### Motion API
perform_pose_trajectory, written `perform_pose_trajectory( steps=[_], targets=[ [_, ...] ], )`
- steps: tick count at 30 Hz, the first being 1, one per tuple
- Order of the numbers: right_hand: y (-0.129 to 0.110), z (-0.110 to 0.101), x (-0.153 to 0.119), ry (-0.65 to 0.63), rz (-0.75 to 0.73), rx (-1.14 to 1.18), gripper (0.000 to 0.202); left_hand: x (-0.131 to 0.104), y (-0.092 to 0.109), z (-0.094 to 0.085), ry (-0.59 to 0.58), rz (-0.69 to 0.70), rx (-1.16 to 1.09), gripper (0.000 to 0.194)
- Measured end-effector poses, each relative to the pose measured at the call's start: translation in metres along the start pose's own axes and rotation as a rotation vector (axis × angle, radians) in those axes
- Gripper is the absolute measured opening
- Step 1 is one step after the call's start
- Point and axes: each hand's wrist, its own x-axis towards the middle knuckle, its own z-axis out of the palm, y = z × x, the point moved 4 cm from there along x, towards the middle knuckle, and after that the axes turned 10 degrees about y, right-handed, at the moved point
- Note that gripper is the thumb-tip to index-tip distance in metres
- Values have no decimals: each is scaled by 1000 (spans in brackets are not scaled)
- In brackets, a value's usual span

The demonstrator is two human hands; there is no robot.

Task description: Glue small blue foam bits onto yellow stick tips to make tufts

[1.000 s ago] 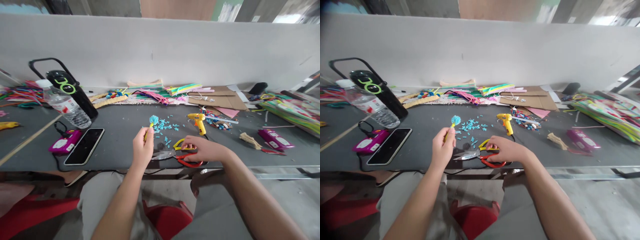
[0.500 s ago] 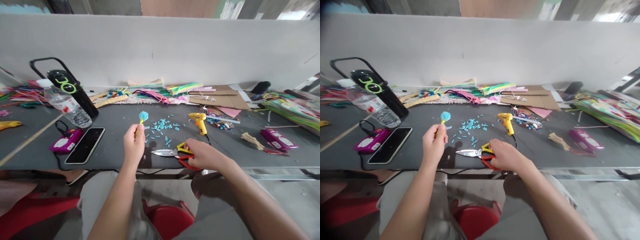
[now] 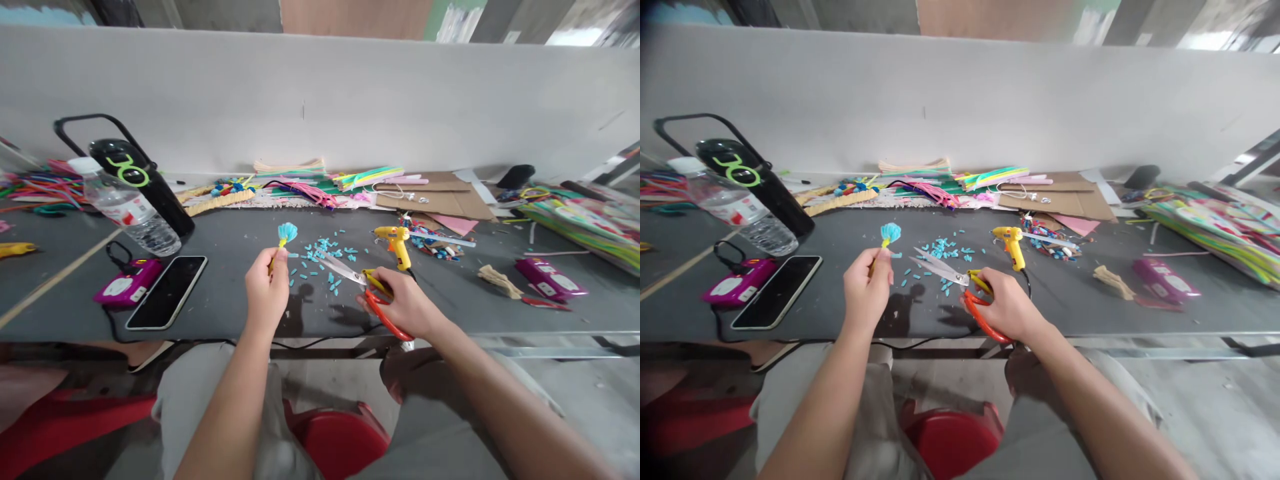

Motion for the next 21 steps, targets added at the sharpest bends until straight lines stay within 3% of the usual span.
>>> perform_pose_trajectory(
  steps=[6,21],
  targets=[
    [2,12,3,20,44,-57,38,-4,1,4,-31,31,28,31],
    [-3,16,5,15,87,-101,37,-7,5,5,-44,74,54,31]
  ],
)
